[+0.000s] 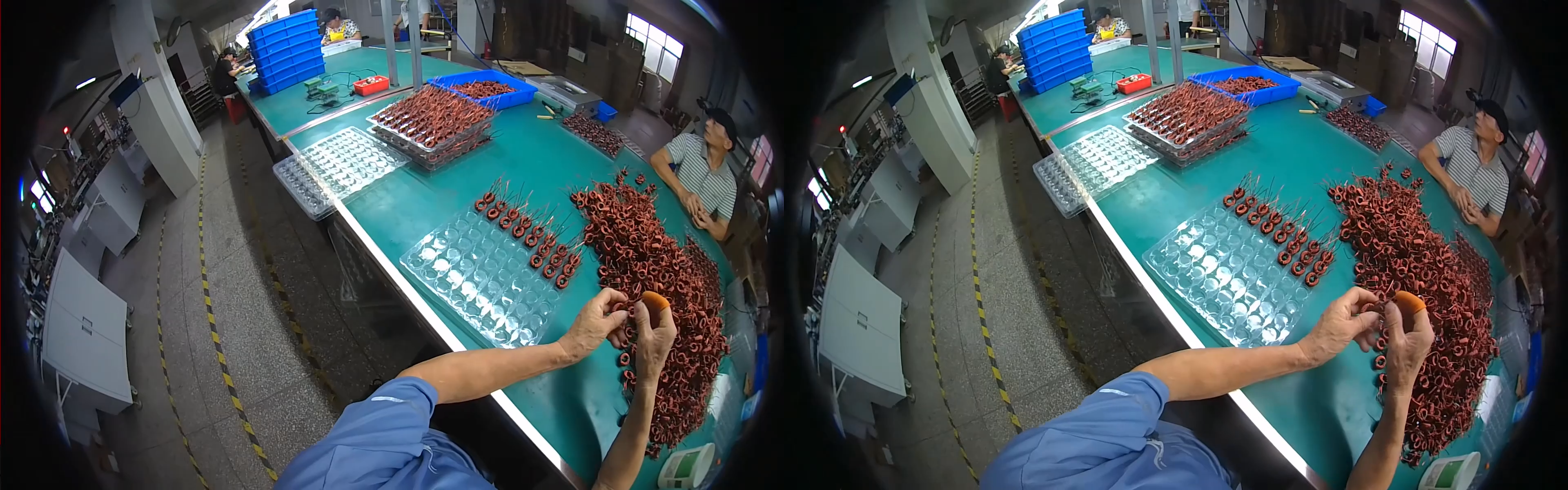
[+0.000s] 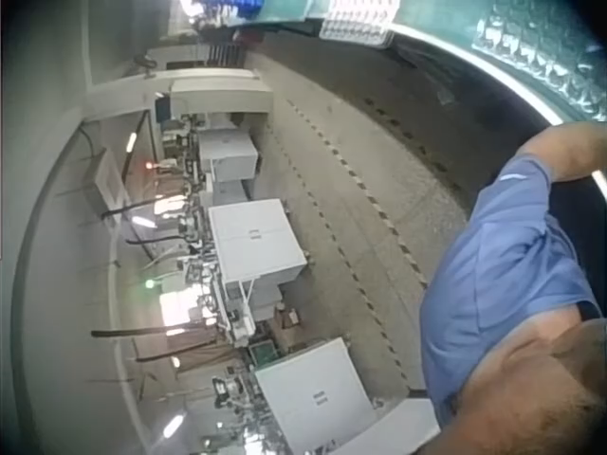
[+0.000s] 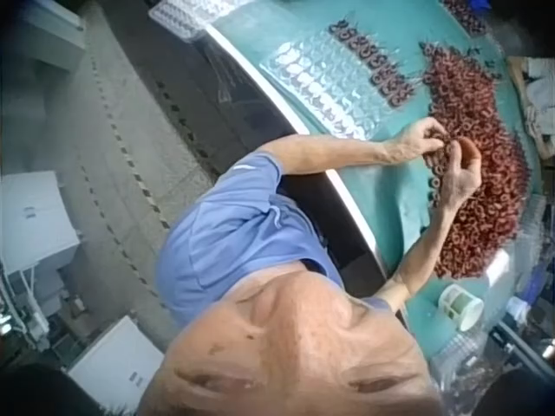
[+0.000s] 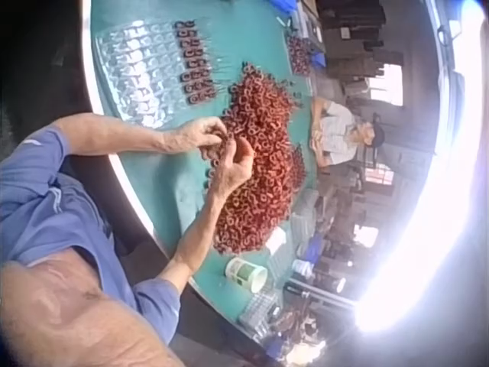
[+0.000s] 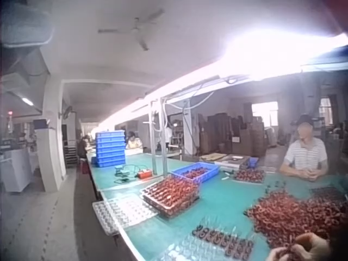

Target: Winding copper wire around toroidal cores and placing them into a plastic tray on an assembly line.

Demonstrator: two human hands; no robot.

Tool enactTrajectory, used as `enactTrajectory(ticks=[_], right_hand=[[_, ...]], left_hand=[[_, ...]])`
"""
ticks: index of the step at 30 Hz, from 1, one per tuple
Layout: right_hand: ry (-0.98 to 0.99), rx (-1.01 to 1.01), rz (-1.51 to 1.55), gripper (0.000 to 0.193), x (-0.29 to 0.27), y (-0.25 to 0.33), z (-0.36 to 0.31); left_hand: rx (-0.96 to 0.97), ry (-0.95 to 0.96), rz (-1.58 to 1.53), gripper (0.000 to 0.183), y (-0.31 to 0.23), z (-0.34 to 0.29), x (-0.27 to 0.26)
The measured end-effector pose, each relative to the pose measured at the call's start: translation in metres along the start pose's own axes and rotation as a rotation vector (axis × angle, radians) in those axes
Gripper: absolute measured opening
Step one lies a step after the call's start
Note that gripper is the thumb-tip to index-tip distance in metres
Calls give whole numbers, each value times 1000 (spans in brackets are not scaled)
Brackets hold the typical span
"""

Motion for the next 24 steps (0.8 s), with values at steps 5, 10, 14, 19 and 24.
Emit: enactTrajectory(ticks=[5, 10, 14, 19, 24], right_hand=[[139, -221, -205, 24, 6, 31, -3], [170, -420, -295, 18, 1, 51, -2], [272, -96, -147, 12, -2, 20, 1], [185, 36, -127, 15, -6, -3, 3], [198, 156, 176, 17, 0, -14, 1]], left_hand=[[-280, 82, -64, 22, 14, -3, 2], [-557, 219, -149, 24, 29, -11, 9], [-584, 266, -186, 28, 25, -15, 19], [-285, 217, 89, 33, 21, -9, 15], [-261, 195, 66, 26, 18, -4, 10]])
Point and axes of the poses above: each hand's wrist, its own z-axis towards the middle knuckle, its own x-axis out of the palm, y = z × x, the point moved 8 cm from there along z, towards the middle knuckle, and after that the axes turned 2 degrees about x, right-handed, at the moved point
